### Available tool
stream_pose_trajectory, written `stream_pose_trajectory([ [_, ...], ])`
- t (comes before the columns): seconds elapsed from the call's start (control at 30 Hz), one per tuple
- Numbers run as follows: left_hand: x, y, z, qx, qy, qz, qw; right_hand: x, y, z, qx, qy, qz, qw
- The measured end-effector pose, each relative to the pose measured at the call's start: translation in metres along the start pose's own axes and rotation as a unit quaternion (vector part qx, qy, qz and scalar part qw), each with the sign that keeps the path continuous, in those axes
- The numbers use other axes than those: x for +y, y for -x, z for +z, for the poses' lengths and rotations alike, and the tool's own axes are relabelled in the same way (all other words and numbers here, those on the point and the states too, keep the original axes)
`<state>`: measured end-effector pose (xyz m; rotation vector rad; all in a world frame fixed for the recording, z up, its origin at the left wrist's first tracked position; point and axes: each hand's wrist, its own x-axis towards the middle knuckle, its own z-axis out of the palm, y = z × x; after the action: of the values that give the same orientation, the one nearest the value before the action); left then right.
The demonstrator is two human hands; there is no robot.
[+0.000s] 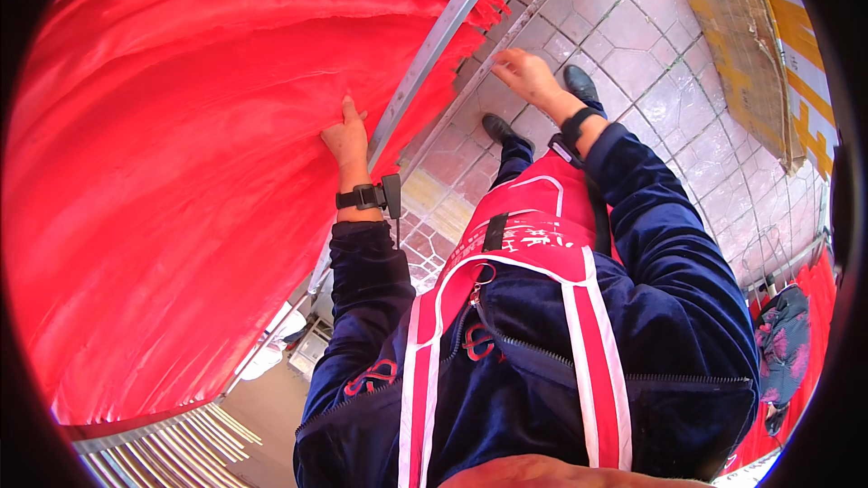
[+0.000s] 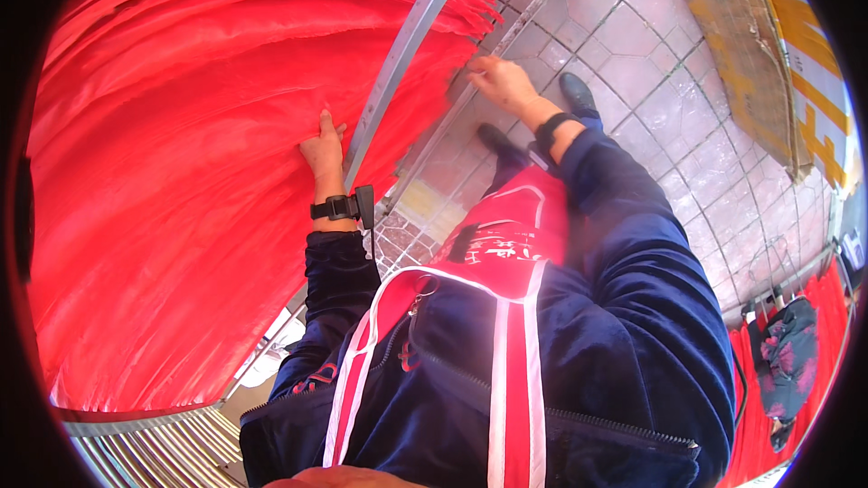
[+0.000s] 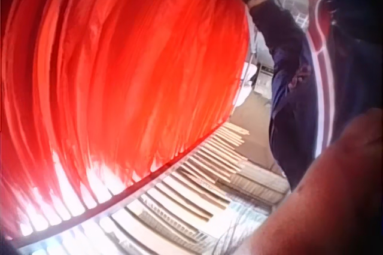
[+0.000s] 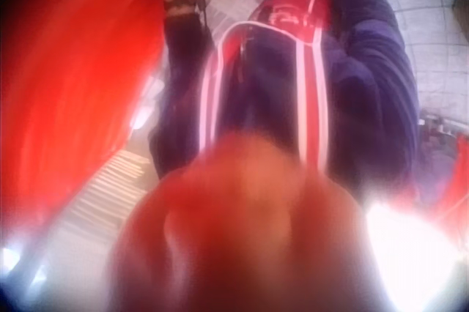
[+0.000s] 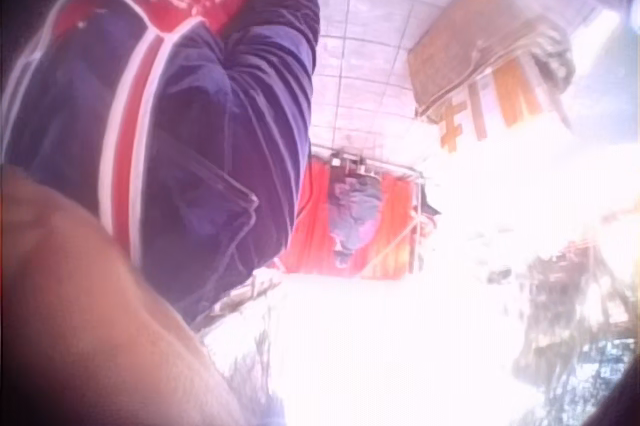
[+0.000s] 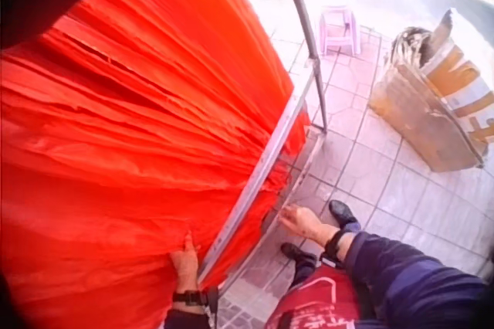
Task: The person weaves thin white fibers through a red fabric stretched over a circular frame. They repeatedly pull fibers through the fabric and adjust the frame to continue the weaving process.
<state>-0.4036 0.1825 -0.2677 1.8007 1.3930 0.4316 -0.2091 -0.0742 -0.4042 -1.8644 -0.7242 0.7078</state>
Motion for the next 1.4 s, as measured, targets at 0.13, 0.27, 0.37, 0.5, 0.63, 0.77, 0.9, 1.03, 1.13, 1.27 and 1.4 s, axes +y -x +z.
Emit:
stream_pose_trajectory([
  [0.13,0.002,0.002,0.001,-0.006,-0.005,0.011,1.000,0.020,-0.032,0.080,-0.049,0.138,-0.006,0.989],
  [0.27,0.007,0.006,0.006,-0.002,0.005,0.020,1.000,0.024,-0.084,0.122,0.012,0.159,0.044,0.986],
  [0.37,0.015,0.008,0.007,-0.007,0.003,-0.005,1.000,0.045,-0.124,0.138,-0.037,0.176,0.074,0.981],
  [0.5,0.019,0.014,0.010,0.002,0.015,0.022,1.000,0.091,-0.173,0.152,-0.005,0.102,0.057,0.993],
  [0.63,0.019,0.015,0.012,-0.008,-0.019,-0.002,1.000,0.125,-0.182,0.151,0.080,-0.017,-0.007,0.997],
  [0.77,0.016,0.040,0.019,0.068,-0.086,0.132,0.985,0.135,-0.173,0.135,0.097,-0.081,0.037,0.991],
  [0.9,0.004,0.104,0.035,0.089,-0.098,0.295,0.946,0.138,-0.168,0.120,0.162,-0.100,0.006,0.982],
  [1.03,0.003,0.104,0.059,0.044,-0.257,0.407,0.875,0.140,-0.163,0.105,0.130,-0.114,0.011,0.985],
  [1.13,0.014,0.103,0.084,0.052,-0.253,0.491,0.832,0.137,-0.161,0.097,0.127,-0.133,0.003,0.983],
  [1.27,0.013,0.132,0.115,-0.203,-0.158,0.522,0.813,0.138,-0.153,0.086,0.109,-0.108,-0.028,0.988],
  [1.4,-0.049,0.095,0.201,-0.217,-0.046,0.129,0.967,0.136,-0.147,0.085,0.090,-0.104,-0.042,0.990],
])
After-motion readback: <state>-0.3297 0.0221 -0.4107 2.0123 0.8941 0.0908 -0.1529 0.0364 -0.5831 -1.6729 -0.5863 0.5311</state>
